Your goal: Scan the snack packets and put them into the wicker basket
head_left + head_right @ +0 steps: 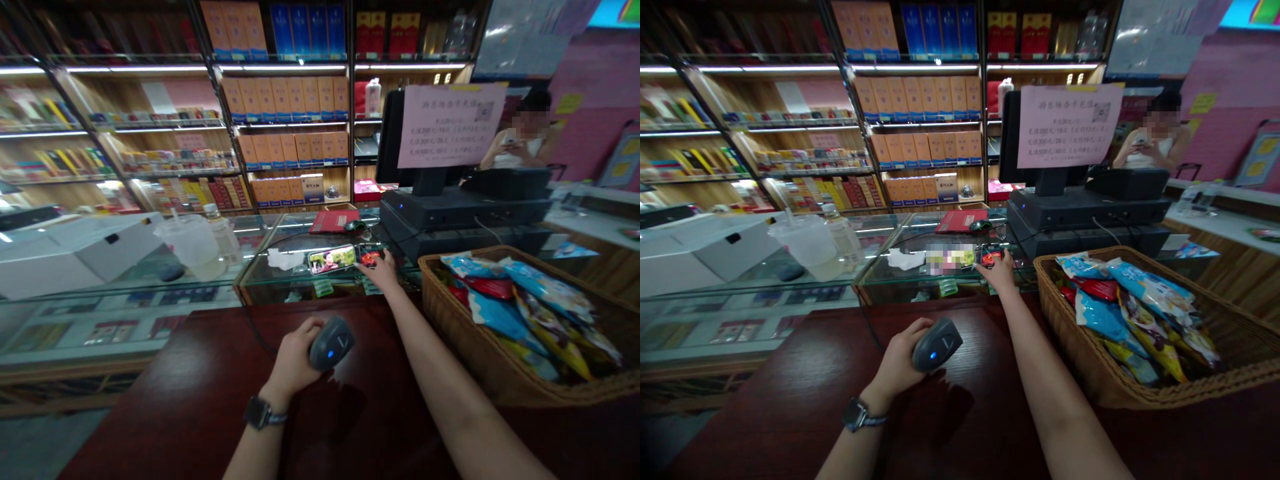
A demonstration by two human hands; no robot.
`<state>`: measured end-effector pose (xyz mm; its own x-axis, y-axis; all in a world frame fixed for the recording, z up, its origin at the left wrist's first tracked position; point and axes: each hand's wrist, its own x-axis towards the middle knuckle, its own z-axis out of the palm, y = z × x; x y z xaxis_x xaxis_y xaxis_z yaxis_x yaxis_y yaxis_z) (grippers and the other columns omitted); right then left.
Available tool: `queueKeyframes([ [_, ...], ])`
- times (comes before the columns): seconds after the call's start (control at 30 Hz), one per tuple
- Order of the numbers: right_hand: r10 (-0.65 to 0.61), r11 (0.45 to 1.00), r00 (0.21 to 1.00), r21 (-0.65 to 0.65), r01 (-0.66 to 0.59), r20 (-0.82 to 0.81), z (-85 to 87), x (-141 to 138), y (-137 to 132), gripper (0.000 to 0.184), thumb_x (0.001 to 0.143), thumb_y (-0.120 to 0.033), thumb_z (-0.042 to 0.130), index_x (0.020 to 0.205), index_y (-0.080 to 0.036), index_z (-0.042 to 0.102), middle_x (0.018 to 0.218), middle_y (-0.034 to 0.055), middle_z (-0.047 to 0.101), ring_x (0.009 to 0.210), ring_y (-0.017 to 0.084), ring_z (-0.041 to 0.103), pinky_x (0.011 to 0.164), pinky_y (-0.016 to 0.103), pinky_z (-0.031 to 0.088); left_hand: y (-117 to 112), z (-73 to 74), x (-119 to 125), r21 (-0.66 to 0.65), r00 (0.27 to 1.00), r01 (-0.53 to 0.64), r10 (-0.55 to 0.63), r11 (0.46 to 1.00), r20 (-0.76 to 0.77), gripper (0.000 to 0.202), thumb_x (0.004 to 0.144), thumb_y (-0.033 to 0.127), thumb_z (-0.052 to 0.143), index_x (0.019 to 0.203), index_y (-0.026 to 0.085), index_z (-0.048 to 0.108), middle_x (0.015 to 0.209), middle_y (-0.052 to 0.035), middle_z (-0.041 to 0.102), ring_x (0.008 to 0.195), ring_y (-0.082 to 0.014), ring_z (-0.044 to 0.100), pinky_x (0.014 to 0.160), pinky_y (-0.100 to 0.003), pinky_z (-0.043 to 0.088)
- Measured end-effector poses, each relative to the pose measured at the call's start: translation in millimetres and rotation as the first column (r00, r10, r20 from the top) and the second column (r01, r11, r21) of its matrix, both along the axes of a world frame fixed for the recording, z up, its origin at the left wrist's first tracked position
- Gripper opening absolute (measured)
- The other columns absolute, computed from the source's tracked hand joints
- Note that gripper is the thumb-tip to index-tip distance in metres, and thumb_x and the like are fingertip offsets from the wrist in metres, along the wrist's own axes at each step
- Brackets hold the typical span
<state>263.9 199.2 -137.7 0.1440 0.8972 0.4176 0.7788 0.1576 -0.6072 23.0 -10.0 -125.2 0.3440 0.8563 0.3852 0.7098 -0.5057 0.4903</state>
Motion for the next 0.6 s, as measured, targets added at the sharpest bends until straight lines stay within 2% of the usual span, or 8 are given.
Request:
queueKeyframes([
  [0.07,-0.029,0.995,0.999,-0.092,0.027,-0.022,7.7,-4.6,2.7,0.083,0.075,-0.069,0.062,0.133,-0.011,0.057,0.154,0.0253,0.027,0.143,0.04,0.027,0.115,0.048,0.022,-0.1,-0.1,0.2,0.003,1.0,-0.001,0.001,1.0,0.0,0.031,0.065,0.027,0.075,0.096,0.021,0.07,0.108,-0.006,0.065,0.082,-0.0209,0.068,0.076,-0.03,0.053],
  [0.13,-0.072,0.987,0.997,-0.146,0.066,-0.039,13.1,-7.5,5.3,0.097,0.071,-0.071,0.064,0.145,-0.012,0.043,0.153,0.0272,0.027,0.142,0.042,0.03,0.113,0.05,0.025,-0.2,0.0,0.2,0.011,1.0,-0.004,0.004,1.0,0.0,0.032,0.065,0.028,0.075,0.096,0.022,0.07,0.107,-0.0059,0.066,0.081,-0.0209,0.068,0.076,-0.029,0.054],
  [0.2,-0.092,0.985,0.995,-0.148,0.085,-0.036,13.9,-7.9,6.6,0.111,0.065,-0.069,0.071,0.151,-0.009,0.031,0.152,0.0298,0.029,0.141,0.042,0.031,0.112,0.05,0.026,-0.3,0.0,0.2,0.019,1.0,-0.007,0.007,1.0,-0.002,0.031,0.064,0.028,0.076,0.094,0.022,0.071,0.106,-0.0058,0.066,0.081,-0.0209,0.068,0.075,-0.029,0.054],
  [0.27,-0.067,0.991,0.998,-0.121,0.064,-0.02,10.9,-5.9,6.6,0.118,0.061,-0.064,0.077,0.151,-0.007,0.026,0.151,0.0307,0.03,0.142,0.04,0.03,0.113,0.048,0.027,-0.3,-0.4,0.3,0.023,1.0,-0.009,0.009,1.0,-0.003,0.031,0.064,0.027,0.076,0.094,0.022,0.071,0.105,-0.0058,0.066,0.081,-0.021,0.068,0.074,-0.029,0.054],
  [0.4,0.01,0.999,1.0,-0.051,-0.01,-0.009,4.7,1.2,4.7,0.109,0.062,-0.053,0.08,0.146,-0.006,0.03,0.15,0.0276,0.033,0.143,0.035,0.031,0.114,0.043,0.027,0.2,-2.5,1.3,0.013,1.0,-0.004,0.004,1.0,-0.003,0.026,0.067,0.023,0.07,0.093,0.022,0.07,0.104,-0.0057,0.065,0.081,-0.0202,0.067,0.075,-0.029,0.053],
  [0.53,0.017,1.0,0.999,0.008,-0.017,-0.039,3.9,8.2,3.1,0.091,0.059,-0.047,0.083,0.132,-0.008,0.046,0.133,0.0208,0.05,0.129,0.031,0.047,0.108,0.037,0.037,0.4,-2.9,1.8,0.002,1.0,-0.006,0.006,1.0,-0.004,0.024,0.068,0.021,0.068,0.093,0.021,0.07,0.104,-0.0059,0.064,0.081,-0.02,0.067,0.075,-0.029,0.053],
  [0.6,0.015,1.0,0.999,0.013,-0.015,-0.032,2.9,10.1,2.5,0.082,0.058,-0.047,0.084,0.124,-0.009,0.053,0.13,0.0198,0.05,0.125,0.03,0.049,0.106,0.036,0.039,0.5,-2.6,1.5,0.0,1.0,-0.009,0.009,1.0,-0.004,0.025,0.068,0.021,0.069,0.093,0.022,0.07,0.104,-0.0059,0.065,0.081,-0.02,0.067,0.075,-0.028,0.053],
])
